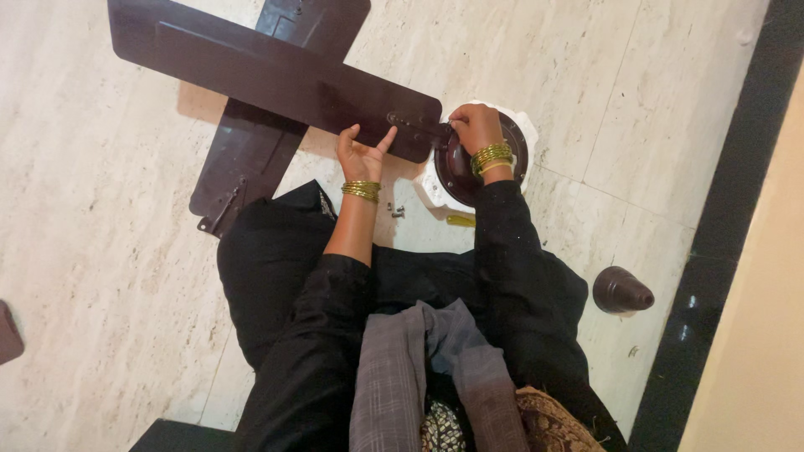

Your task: The person sits on the floor and assembles an electric fan. They attach a fan blade to the motor housing using a screwdriver and screws, then tighten the fasteners to secure the blade.

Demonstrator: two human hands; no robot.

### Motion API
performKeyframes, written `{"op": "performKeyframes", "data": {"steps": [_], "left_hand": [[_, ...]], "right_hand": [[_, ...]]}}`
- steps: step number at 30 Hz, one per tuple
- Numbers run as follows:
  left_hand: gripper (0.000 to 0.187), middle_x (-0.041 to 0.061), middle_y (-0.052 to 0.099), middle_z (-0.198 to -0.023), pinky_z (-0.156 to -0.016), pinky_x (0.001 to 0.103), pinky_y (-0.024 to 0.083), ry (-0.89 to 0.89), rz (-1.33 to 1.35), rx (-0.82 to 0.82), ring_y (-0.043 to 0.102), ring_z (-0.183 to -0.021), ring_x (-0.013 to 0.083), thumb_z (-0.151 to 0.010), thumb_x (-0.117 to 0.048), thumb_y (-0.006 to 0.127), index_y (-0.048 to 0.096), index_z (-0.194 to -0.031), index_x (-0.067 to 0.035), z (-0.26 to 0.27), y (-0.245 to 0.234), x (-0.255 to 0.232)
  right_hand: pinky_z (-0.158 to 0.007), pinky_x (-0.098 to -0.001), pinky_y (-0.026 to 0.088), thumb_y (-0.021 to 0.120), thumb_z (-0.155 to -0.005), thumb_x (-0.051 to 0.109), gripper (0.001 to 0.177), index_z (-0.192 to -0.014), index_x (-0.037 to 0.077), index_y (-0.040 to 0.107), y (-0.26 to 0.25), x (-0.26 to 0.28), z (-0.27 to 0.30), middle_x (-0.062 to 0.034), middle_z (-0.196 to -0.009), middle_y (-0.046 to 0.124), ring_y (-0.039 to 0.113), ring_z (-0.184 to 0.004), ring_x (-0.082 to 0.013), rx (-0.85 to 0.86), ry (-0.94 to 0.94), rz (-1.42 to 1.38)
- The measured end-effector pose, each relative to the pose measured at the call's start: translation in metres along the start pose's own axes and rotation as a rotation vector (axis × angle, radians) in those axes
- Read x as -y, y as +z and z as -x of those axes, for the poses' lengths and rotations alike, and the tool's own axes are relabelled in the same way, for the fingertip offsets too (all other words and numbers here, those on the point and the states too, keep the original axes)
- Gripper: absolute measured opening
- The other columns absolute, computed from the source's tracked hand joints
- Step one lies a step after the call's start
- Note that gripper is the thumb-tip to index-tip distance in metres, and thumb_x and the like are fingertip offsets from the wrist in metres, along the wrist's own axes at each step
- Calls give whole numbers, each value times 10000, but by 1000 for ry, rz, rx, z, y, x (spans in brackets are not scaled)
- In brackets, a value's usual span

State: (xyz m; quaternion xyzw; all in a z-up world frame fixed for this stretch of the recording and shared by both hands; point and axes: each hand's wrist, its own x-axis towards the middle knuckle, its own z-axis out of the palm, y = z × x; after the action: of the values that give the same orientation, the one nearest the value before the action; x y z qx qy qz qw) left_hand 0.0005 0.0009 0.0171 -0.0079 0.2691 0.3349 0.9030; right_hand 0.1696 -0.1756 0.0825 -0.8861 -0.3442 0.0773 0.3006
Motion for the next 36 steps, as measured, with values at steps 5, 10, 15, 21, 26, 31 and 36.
{"op": "performKeyframes", "data": {"steps": [5,10,15,21,26,31,36], "left_hand": [[176,103,433,-1177,-989,723,501,7,5,56,550,-1102,238,-818,-47,690,520,-795,-88,-6,-11,4],[185,86,436,-1125,-982,734,484,22,6,66,535,-1084,234,-827,-38,689,516,-780,-86,-6,-10,2],[120,117,484,-1138,-994,740,506,-3,11,64,557,-1089,272,-787,-37,667,559,-816,-82,-3,-7,1],[165,68,442,-1123,-988,746,475,16,28,63,523,-1078,218,-822,-16,682,529,-811,-77,-6,-11,4],[151,67,434,-1126,-993,754,496,11,22,63,547,-1062,213,-815,-23,675,537,-794,-79,-9,-16,6],[187,47,446,-1135,-985,738,480,14,18,36,536,-1056,184,-835,-19,682,520,-763,-80,-10,-15,6],[153,95,481,-1110,-990,745,518,4,8,78,570,-1056,233,-805,-21,670,531,-777,-78,-3,-8,2]], "right_hand": [[-646,-316,580,762,-848,28,95,-939,41,786,-3,4,1,-127,-809,760,738,-679,-197,103,91,-90],[-577,-271,583,739,-878,13,79,-938,34,786,-1,0,-1,-103,-780,758,720,-603,-137,145,158,-139],[-570,-275,589,748,-861,2,79,-927,21,787,2,-4,-1,-112,-800,760,726,-610,-144,151,136,-130],[-597,-326,565,761,-835,5,39,-869,23,751,-4,12,4,-131,-769,729,714,-601,-221,94,76,-66],[-729,-401,555,795,-771,24,79,-841,37,762,-11,25,10,-157,-811,730,714,-778,-327,-4,-44,83],[-753,-407,567,800,-774,49,78,-848,57,777,-11,29,12,-160,-843,739,725,-804,-329,-12,-49,110],[-762,-422,561,807,-789,50,78,-864,64,792,-9,27,13,-167,-855,741,717,-815,-350,-59,-89,137]]}}
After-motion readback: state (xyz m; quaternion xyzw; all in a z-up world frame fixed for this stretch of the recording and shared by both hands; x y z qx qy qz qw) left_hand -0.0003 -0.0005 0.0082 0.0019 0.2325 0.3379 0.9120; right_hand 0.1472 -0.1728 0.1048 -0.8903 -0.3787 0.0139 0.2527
